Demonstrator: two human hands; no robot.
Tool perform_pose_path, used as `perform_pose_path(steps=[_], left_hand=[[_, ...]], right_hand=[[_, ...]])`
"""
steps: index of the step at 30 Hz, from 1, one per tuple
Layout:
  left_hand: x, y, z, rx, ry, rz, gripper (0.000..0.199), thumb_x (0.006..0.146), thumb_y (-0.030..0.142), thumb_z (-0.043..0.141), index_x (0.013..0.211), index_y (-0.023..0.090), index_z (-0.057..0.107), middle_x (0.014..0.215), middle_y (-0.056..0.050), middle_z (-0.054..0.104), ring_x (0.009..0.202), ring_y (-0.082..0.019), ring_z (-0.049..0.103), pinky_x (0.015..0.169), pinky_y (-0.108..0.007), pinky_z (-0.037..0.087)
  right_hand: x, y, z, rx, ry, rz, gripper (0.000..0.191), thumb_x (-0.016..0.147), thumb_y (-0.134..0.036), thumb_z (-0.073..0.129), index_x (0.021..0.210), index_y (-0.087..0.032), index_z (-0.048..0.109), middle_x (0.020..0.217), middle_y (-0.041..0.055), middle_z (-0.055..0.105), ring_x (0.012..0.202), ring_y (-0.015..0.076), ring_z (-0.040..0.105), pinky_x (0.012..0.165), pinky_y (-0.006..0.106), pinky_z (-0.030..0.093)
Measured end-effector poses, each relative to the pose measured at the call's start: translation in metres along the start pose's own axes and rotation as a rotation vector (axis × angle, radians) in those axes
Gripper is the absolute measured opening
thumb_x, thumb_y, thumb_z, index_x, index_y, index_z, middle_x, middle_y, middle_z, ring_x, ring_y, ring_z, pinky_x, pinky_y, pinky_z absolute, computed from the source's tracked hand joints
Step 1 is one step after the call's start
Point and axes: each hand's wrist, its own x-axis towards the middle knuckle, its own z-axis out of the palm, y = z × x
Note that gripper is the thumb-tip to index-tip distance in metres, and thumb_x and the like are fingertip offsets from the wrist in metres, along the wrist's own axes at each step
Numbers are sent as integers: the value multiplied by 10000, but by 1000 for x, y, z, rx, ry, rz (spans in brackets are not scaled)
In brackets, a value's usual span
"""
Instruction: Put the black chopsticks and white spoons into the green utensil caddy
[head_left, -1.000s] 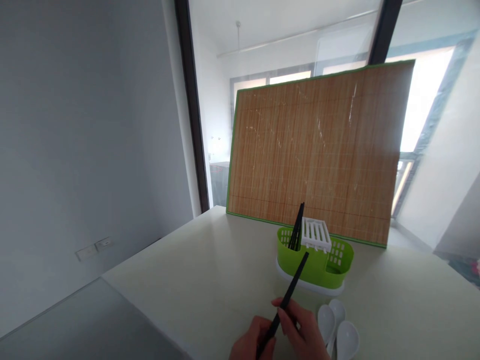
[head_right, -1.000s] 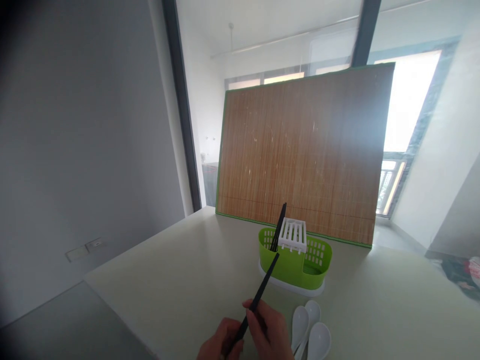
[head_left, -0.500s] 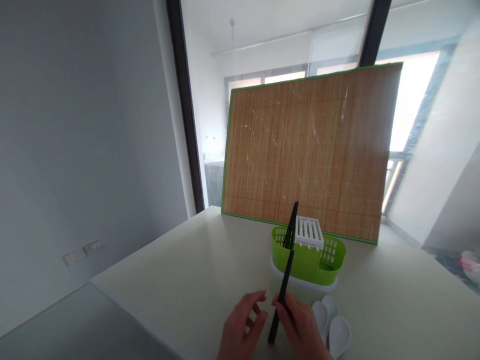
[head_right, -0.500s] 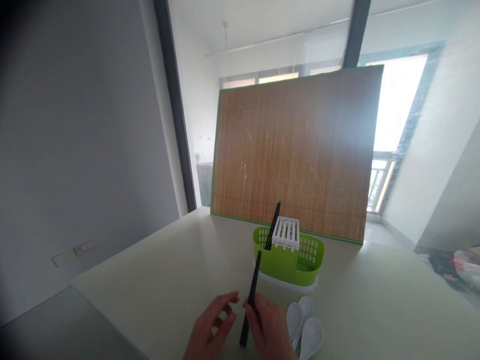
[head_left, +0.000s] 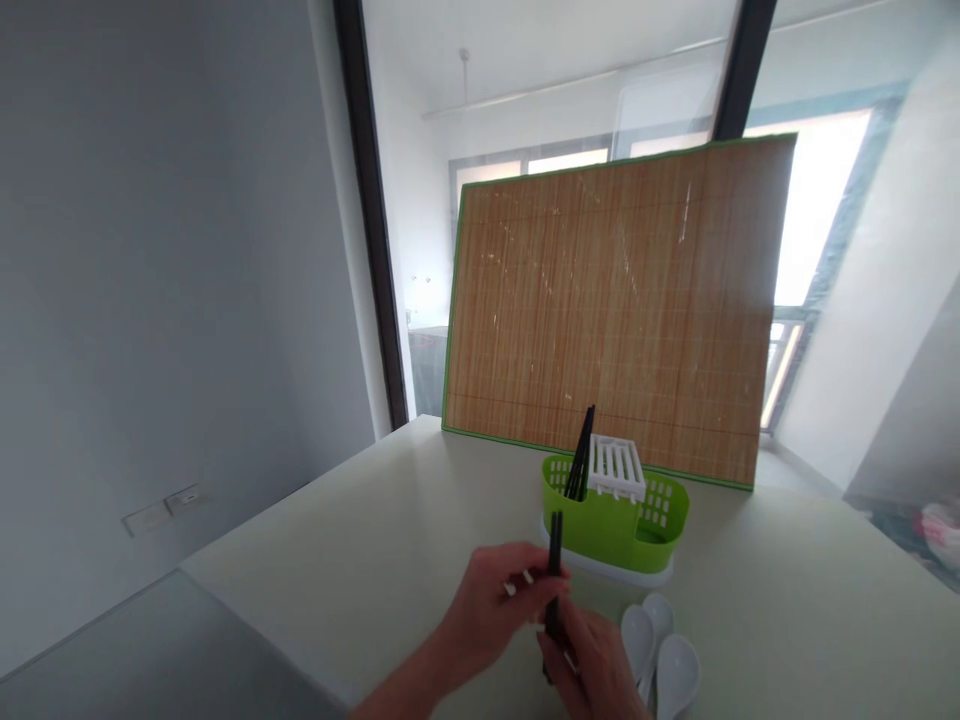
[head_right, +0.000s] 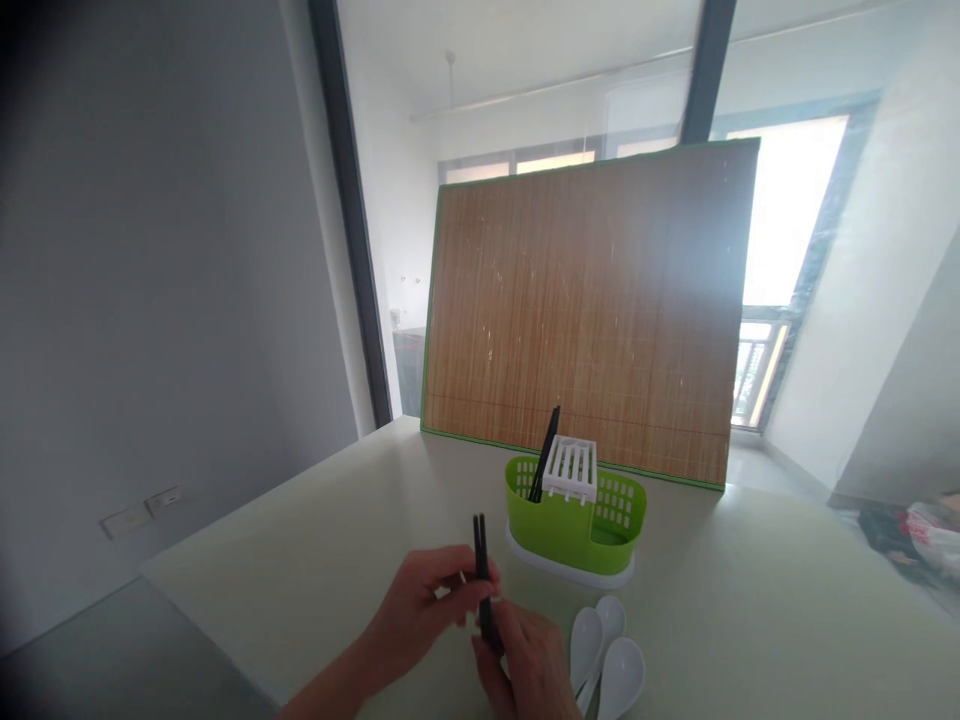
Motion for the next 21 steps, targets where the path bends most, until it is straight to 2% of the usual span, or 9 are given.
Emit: perform_pose_path(steps=[3,6,10,12,15,17,21], left_hand=[[28,19,-20,-93,160,58,218,769,344,606,865,161,675,752,-31,674,556,-89,541,488,-184,453],[66,36,-37,-93,324,177,229,745,352,628,870,169,686,752,-34,690,601,-106,572,489,-185,454],[117,41,-39,-87,391,256,293,741,400,615,916,176,687,810,-49,703,711,-146,624,489,-197,456],[141,33,-32,-37,374,273,330,748,431,596,941,178,684,825,-50,703,705,-146,625,503,-211,459],[170,12,-18,152,342,298,331,768,444,574,933,183,692,849,-42,700,716,-133,617,614,-237,474],[184,-6,-12,317,320,250,334,784,445,556,928,177,694,854,-40,698,733,-132,613,669,-250,466],[199,-39,-6,558,227,89,350,803,437,532,946,157,684,835,-46,693,735,-147,611,659,-261,454]], right_hand=[[-2,2,-2,-32,-32,78,259,880,-197,424,1135,-198,381,733,-9,560,618,128,553,573,225,408],[-4,6,-3,-82,-68,92,246,892,-190,405,1137,-216,400,763,-2,562,654,133,561,609,237,410],[-4,10,-2,-116,-117,73,196,893,-182,391,1072,-227,458,789,9,573,680,139,564,624,241,403],[-5,11,-1,-130,-123,65,180,887,-174,389,1032,-227,483,775,7,575,671,140,563,610,237,392],[-5,12,0,-140,-125,62,172,876,-162,398,993,-227,506,760,2,579,656,135,564,600,229,380],[-5,12,1,-148,-132,65,167,871,-158,404,978,-228,511,754,1,582,653,136,565,598,226,374],[-4,13,2,-177,-148,57,167,862,-154,400,963,-227,511,747,6,583,649,142,559,585,231,363]])
